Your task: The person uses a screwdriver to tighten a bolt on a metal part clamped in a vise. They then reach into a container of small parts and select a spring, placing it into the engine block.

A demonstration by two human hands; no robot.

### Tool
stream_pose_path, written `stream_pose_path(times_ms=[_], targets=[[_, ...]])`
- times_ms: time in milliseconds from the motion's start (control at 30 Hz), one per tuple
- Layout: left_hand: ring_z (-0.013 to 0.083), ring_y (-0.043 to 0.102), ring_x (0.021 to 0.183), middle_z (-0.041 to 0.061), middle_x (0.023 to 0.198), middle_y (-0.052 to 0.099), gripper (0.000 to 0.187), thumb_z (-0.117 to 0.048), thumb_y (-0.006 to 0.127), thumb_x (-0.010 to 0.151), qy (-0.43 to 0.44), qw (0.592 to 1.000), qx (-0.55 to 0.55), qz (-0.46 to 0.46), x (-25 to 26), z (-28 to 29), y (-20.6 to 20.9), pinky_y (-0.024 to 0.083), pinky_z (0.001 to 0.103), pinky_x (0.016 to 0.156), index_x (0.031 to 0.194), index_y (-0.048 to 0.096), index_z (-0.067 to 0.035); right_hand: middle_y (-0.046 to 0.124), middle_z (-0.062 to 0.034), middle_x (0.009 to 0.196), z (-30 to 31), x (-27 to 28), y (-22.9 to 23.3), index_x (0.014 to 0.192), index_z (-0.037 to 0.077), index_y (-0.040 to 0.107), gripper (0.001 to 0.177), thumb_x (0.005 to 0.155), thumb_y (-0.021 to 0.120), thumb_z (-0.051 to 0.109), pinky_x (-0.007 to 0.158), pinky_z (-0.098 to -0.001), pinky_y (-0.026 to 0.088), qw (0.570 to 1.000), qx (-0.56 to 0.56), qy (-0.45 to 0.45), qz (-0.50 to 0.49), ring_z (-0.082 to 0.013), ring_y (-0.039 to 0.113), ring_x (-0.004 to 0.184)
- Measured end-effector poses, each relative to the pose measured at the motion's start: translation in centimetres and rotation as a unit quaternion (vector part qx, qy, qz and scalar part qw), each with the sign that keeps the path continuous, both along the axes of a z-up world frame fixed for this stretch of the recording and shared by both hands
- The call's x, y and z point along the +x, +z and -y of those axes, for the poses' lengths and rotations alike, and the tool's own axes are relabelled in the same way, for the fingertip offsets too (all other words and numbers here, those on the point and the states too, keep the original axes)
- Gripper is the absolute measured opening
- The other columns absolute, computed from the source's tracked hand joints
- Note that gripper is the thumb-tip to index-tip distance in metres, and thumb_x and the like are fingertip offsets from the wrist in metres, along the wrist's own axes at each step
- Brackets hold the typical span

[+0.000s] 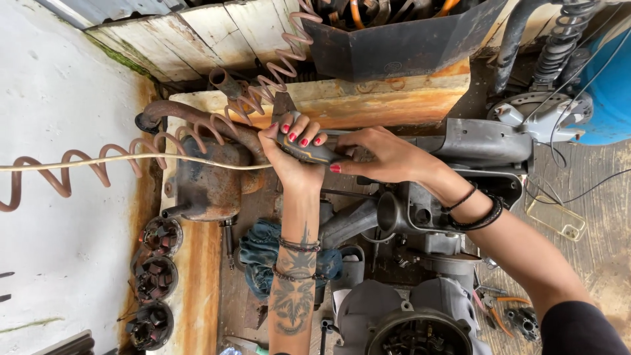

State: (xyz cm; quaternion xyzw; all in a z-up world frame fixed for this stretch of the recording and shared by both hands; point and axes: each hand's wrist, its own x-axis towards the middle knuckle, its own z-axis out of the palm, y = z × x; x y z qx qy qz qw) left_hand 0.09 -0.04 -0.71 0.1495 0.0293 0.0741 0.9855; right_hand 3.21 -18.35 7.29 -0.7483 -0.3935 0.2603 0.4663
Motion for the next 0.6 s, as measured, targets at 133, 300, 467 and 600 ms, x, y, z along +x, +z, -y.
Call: stream_pose_path(times_ms=[133, 300, 467, 600], targets=[[0.0088, 0.047, 0.069, -0.008, 0.079, 0.044, 0.018, -0.037, 0.059, 0.093, 0.042, 0.995, 0.054, -0.066, 0.0, 1.4, 1.2, 0.046, 0.028, 0.070, 0.090, 0.049, -0.022, 0.069, -0.0225, 0.088, 0.0, -0.3, -0.3, 0.103, -0.002, 0.070, 0.034, 0.089, 0.076, 0.028, 0.081, -0.0507, 0.052, 0.998, -0.012, -0.046, 0.030, -0.0372, 0.069, 0.083], [0.0113, 0.048, 0.070, -0.006, 0.079, 0.044, 0.018, -0.037, 0.058, 0.096, 0.127, 0.975, 0.112, -0.145, 0.5, 1.7, -0.4, 0.047, 0.031, 0.064, 0.098, 0.052, -0.020, 0.068, -0.0196, 0.083, 0.0, -0.7, 0.1, 0.096, 0.001, 0.069, 0.031, 0.082, 0.083, 0.025, 0.075, -0.0476, 0.052, 0.991, -0.045, -0.077, 0.096, -0.0350, 0.070, 0.077], [0.0069, 0.036, 0.058, -0.013, 0.068, 0.034, 0.025, -0.043, 0.056, 0.096, 0.049, 0.994, 0.041, -0.094, 0.4, 1.0, -0.4, 0.038, 0.026, 0.062, 0.080, 0.046, -0.026, 0.063, -0.0341, 0.124, -0.5, -1.4, 2.7, 0.131, -0.009, 0.057, 0.064, 0.099, 0.056, 0.046, 0.106, -0.0674, 0.040, 0.996, -0.078, 0.005, -0.038, -0.0493, 0.060, 0.122], [0.0070, 0.034, 0.055, -0.013, 0.065, 0.031, 0.031, -0.047, 0.055, 0.099, 0.019, 0.997, 0.057, -0.048, 0.7, 0.9, 0.0, 0.038, 0.028, 0.063, 0.078, 0.045, -0.026, 0.073, -0.0248, 0.097, 0.2, -0.1, 0.1, 0.114, -0.005, 0.070, 0.033, 0.101, 0.057, 0.023, 0.089, -0.0544, 0.051, 0.998, 0.006, -0.022, -0.057, -0.0420, 0.072, 0.095]])
